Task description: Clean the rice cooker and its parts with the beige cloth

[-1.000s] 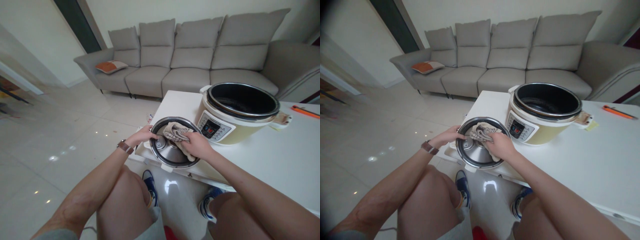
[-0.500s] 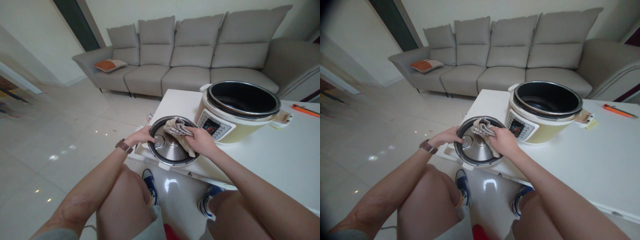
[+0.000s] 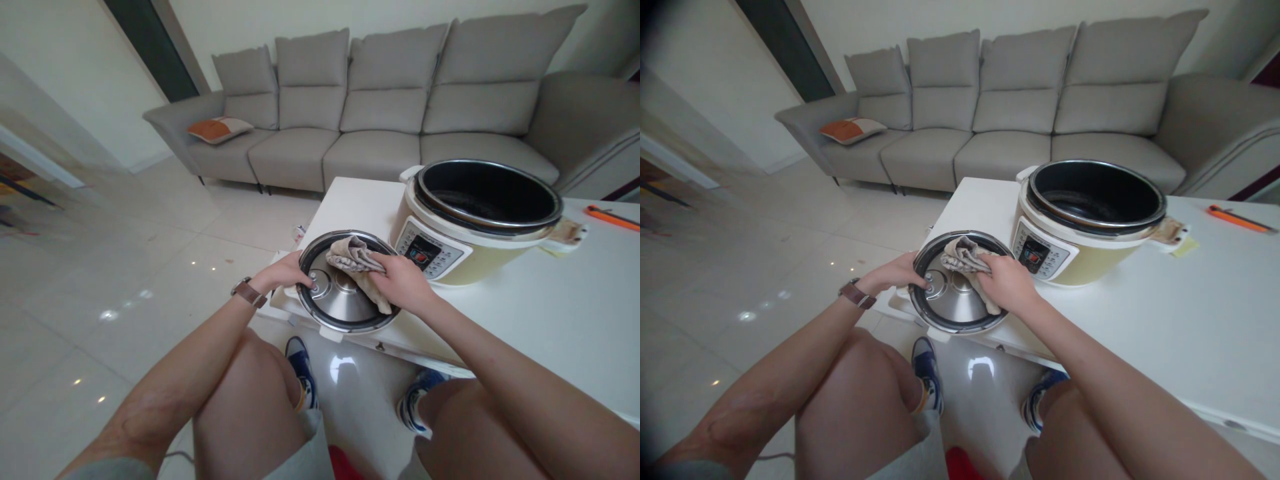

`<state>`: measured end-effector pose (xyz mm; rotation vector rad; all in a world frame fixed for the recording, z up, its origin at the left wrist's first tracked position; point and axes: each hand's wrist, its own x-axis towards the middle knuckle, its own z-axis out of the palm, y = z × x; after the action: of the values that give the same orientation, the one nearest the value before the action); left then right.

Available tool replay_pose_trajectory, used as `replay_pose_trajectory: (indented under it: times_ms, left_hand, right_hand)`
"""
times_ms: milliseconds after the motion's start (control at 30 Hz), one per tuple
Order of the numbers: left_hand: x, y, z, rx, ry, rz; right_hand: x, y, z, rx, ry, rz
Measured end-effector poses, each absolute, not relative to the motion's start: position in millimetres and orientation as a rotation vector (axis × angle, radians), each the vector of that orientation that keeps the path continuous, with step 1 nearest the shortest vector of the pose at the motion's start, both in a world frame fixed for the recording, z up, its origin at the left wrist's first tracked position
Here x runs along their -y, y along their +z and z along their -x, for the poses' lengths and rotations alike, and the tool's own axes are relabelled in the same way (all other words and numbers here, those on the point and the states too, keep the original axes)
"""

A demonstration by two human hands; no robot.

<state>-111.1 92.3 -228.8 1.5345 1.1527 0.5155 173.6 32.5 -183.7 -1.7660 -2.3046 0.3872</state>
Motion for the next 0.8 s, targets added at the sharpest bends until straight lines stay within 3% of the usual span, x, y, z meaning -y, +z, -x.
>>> replay_pose_trajectory:
  times_ms: [800]
  left_hand:
    - [-93.2,-233.8,113.2,-1.186,0.482,-1.594]
  right_hand:
    - [-31.7,-186.3,-170.7,2.342,0.410,1.782]
